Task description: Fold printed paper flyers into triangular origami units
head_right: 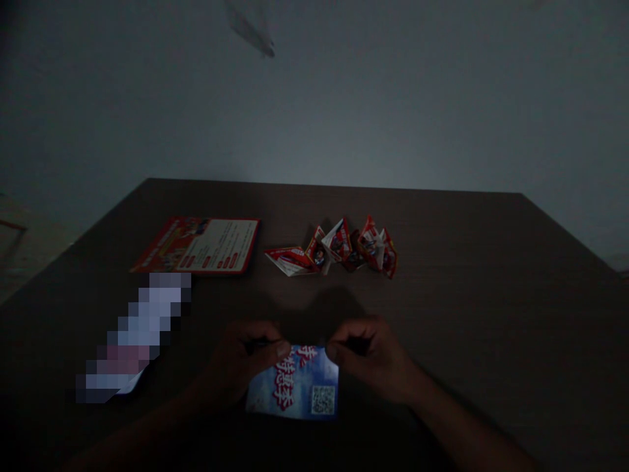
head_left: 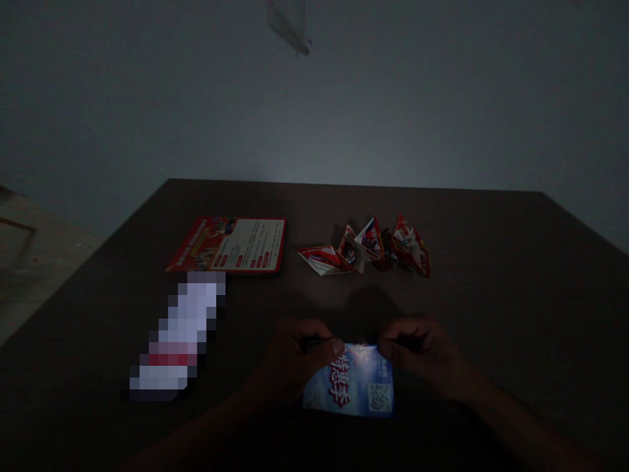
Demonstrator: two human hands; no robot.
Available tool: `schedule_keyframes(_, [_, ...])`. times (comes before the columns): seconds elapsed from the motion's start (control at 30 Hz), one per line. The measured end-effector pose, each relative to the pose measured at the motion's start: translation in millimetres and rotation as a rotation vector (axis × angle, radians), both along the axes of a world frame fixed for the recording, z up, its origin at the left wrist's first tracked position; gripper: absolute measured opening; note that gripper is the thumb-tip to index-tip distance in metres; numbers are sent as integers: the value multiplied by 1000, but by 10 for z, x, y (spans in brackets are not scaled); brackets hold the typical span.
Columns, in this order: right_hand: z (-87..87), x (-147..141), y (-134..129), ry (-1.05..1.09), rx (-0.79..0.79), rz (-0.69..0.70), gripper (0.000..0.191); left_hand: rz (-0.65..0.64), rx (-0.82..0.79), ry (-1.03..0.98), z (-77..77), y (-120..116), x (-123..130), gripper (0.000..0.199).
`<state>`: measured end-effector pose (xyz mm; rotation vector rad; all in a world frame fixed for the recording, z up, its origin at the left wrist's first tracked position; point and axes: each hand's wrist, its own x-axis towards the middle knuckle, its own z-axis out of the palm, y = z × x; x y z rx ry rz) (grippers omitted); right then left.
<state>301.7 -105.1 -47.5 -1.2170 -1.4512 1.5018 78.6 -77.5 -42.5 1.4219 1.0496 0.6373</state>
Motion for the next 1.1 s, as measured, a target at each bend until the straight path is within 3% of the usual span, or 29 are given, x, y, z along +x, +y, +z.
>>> schedule_keyframes(0.37, [44,4,10,-69,-13,-9,31,67,-8,27,-23,7,-7,27])
schedule_keyframes(0.63, [-16,26,121,-119,-11,-225,31,321,-22,36,50,90,-1,28])
schedule_keyframes(0.8, [-17,-12,168,-151,17,-314,31,324,19,90,47,128,-13,28])
schedule_keyframes(1.1, [-6,-40,215,-153,-14,-309,31,240,120,216,60,178,-16,29])
